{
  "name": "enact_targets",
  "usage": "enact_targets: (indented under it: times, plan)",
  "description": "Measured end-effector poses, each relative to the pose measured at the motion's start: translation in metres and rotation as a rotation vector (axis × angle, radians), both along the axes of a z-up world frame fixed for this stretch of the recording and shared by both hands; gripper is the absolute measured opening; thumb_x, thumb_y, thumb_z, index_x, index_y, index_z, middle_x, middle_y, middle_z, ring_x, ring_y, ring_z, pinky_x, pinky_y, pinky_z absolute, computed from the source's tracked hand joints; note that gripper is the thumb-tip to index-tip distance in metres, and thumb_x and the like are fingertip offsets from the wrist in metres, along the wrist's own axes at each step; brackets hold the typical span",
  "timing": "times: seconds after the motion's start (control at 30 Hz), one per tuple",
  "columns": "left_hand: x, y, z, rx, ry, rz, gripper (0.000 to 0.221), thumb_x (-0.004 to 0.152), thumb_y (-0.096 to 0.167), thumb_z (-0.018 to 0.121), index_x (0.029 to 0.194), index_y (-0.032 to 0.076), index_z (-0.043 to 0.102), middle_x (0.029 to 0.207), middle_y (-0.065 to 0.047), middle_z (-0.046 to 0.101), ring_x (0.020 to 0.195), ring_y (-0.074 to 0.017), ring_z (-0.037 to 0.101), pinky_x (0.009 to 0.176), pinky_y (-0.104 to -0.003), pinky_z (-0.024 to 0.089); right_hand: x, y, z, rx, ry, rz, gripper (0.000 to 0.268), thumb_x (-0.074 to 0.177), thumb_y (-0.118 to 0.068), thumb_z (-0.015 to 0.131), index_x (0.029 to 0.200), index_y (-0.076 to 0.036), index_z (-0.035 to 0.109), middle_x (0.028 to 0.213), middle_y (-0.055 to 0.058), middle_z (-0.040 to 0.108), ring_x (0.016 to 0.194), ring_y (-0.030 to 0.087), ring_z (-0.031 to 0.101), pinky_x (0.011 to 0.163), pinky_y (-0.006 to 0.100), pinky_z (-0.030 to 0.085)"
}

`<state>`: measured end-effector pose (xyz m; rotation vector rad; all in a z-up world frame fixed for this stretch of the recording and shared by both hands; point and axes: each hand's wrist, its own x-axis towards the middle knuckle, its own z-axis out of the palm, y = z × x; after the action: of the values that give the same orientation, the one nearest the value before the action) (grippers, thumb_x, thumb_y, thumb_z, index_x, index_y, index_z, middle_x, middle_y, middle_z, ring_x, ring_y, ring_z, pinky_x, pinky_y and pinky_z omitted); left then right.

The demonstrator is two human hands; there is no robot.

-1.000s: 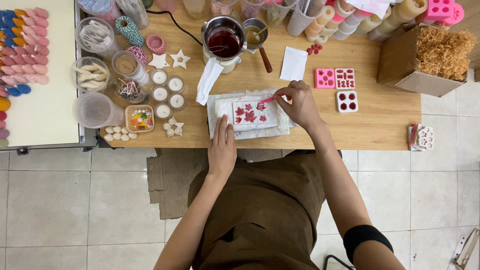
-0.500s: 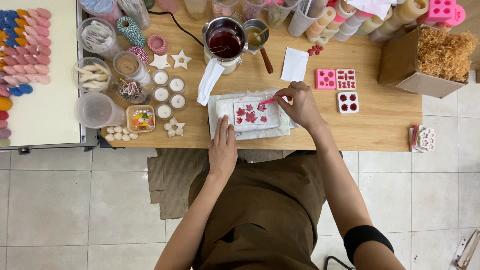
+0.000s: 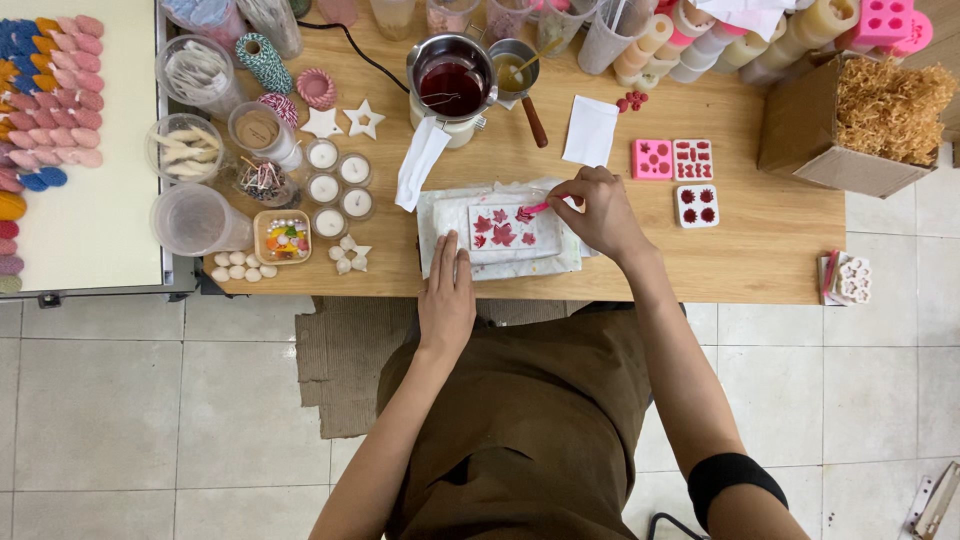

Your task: The person decorates a white rectangular block with red leaf-shaped elements, applying a red liquid from a small pot using a spoon and positioning the pieces with a thin tool.

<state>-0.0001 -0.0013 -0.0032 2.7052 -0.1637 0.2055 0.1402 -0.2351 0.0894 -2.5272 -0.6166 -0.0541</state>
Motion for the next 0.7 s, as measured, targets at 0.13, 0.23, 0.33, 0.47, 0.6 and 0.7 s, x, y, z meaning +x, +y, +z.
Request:
enact_targets:
  times: [0.13, 0.23, 0.33, 0.47, 0.6, 0.7]
  plan:
    - [0.0, 0.0, -0.001, -0.017, -0.024, -0.01, 0.041, 0.094, 0.004, 0.062, 0.132, -0.006, 0.053, 0.161, -0.021, 0.035, 0.15, -0.0322, 0.036, 0.097, -0.045, 0.057, -0.003, -0.001, 0.007, -0.003, 0.022, -0.01, 0.011, 0.088, -0.015, 0.08, 0.095, -0.006, 0.081, 0.07, 0.011, 0.062, 0.072, 0.025, 0.058, 0.068, 0.04, 0.048]
    - [0.0, 0.0, -0.001, -0.011, -0.014, -0.011, 0.042, 0.093, 0.005, 0.062, 0.133, -0.006, 0.053, 0.161, -0.02, 0.035, 0.15, -0.0325, 0.036, 0.096, -0.045, 0.057, -0.004, -0.004, 0.013, 0.015, 0.069, -0.027, 0.012, 0.089, -0.016, 0.08, 0.096, -0.006, 0.081, 0.071, 0.011, 0.063, 0.072, 0.023, 0.058, 0.067, 0.039, 0.047]
    - [-0.001, 0.0, -0.001, -0.012, -0.03, -0.007, 0.043, 0.093, 0.005, 0.063, 0.133, -0.005, 0.053, 0.162, -0.019, 0.034, 0.15, -0.0322, 0.036, 0.097, -0.045, 0.056, -0.005, -0.007, 0.016, 0.067, 0.106, -0.043, 0.013, 0.091, -0.018, 0.08, 0.098, -0.007, 0.082, 0.071, 0.009, 0.062, 0.071, 0.02, 0.055, 0.066, 0.036, 0.047]
    - [0.0, 0.0, -0.003, -0.018, -0.032, -0.009, 0.043, 0.093, 0.005, 0.063, 0.134, -0.005, 0.053, 0.162, -0.019, 0.034, 0.151, -0.0324, 0.036, 0.098, -0.046, 0.055, 0.004, -0.009, 0.014, 0.237, 0.267, -0.135, 0.017, 0.093, -0.02, 0.078, 0.101, -0.005, 0.081, 0.075, 0.004, 0.06, 0.07, 0.014, 0.049, 0.063, 0.031, 0.044]
    - [0.0, 0.0, -0.005, -0.044, -0.025, -0.005, 0.042, 0.094, 0.005, 0.063, 0.133, -0.006, 0.053, 0.162, -0.02, 0.034, 0.151, -0.0328, 0.035, 0.098, -0.046, 0.055, 0.035, -0.001, 0.0, 0.428, 0.33, -0.194, 0.022, 0.096, -0.021, 0.077, 0.104, 0.0, 0.078, 0.08, 0.001, 0.067, 0.073, 0.007, 0.051, 0.065, 0.026, 0.043]
    - [0.0, 0.0, -0.003, -0.03, 0.0, -0.002, 0.043, 0.092, 0.006, 0.063, 0.133, -0.005, 0.053, 0.161, -0.019, 0.034, 0.151, -0.0327, 0.034, 0.094, -0.045, 0.056, 0.069, 0.018, -0.012, 0.505, 0.371, -0.196, 0.022, 0.099, -0.019, 0.073, 0.106, 0.001, 0.078, 0.082, 0.0, 0.073, 0.071, 0.004, 0.057, 0.062, 0.024, 0.045]
